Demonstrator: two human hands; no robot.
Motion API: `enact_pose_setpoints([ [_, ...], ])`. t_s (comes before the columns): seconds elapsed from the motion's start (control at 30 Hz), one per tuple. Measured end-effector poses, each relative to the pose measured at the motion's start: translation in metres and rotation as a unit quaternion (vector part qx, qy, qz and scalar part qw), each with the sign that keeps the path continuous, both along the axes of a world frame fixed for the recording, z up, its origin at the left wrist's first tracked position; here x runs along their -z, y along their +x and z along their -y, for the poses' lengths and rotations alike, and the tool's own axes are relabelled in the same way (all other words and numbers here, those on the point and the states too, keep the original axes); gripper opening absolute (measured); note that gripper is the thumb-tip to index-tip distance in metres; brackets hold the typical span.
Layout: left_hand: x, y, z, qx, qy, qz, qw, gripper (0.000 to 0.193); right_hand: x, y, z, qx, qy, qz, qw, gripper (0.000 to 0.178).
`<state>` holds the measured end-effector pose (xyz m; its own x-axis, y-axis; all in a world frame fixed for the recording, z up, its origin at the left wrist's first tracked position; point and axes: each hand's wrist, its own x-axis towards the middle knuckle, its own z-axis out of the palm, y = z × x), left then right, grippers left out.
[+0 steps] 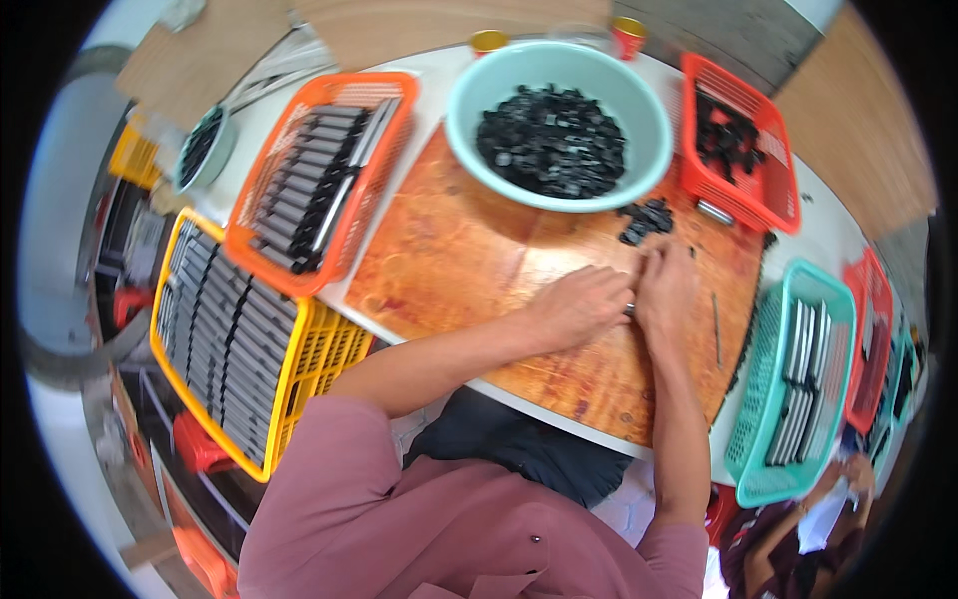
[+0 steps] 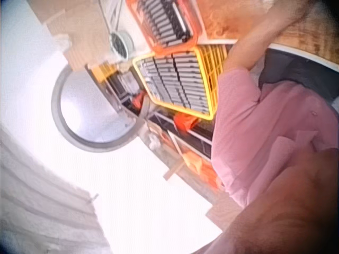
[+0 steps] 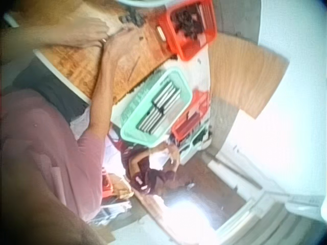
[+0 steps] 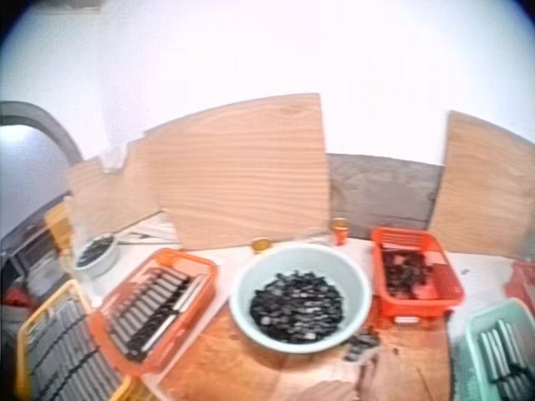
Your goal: The person assembles markers by inserting black caps onto silver barrels one at a time. They pick up a barrel, attach a cap, and place the finished marker into a yellow basket.
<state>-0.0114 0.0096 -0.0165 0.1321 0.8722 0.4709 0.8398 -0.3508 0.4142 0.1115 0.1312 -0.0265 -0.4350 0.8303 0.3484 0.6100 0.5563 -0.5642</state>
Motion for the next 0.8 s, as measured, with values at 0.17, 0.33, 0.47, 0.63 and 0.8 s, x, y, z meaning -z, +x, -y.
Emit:
enact_pose_setpoints([
  [0.17, 0.0, 0.002, 0.007, -0.004, -0.019, 0.011, 1.0, 0.025, 0.006, 0.001, 0.003, -0.002, -0.01, 0.038, 0.999, 0.013],
  [0.33, 0.004, 0.002, 0.009, 0.016, -0.015, -0.031, 0.999, 0.022, 0.005, -0.002, 0.014, 0.009, -0.017, 0.073, 0.997, 0.015],
  [0.47, 0.01, 0.006, 0.003, -0.006, 0.021, -0.012, 1.0, 0.025, 0.005, 0.002, 0.005, 0.045, 0.0, 0.051, 0.998, 0.016],
  [0.63, -0.006, 0.008, -0.004, -0.051, -0.08, -0.063, 0.993, 0.032, 0.016, 0.01, -0.007, 0.049, -0.086, -0.161, 0.982, 0.023],
  [0.8, -0.019, 0.003, -0.003, -0.07, -0.124, 0.142, 0.98, 0.034, 0.015, 0.043, 0.009, 0.097, -0.112, -0.27, 0.951, 0.023],
])
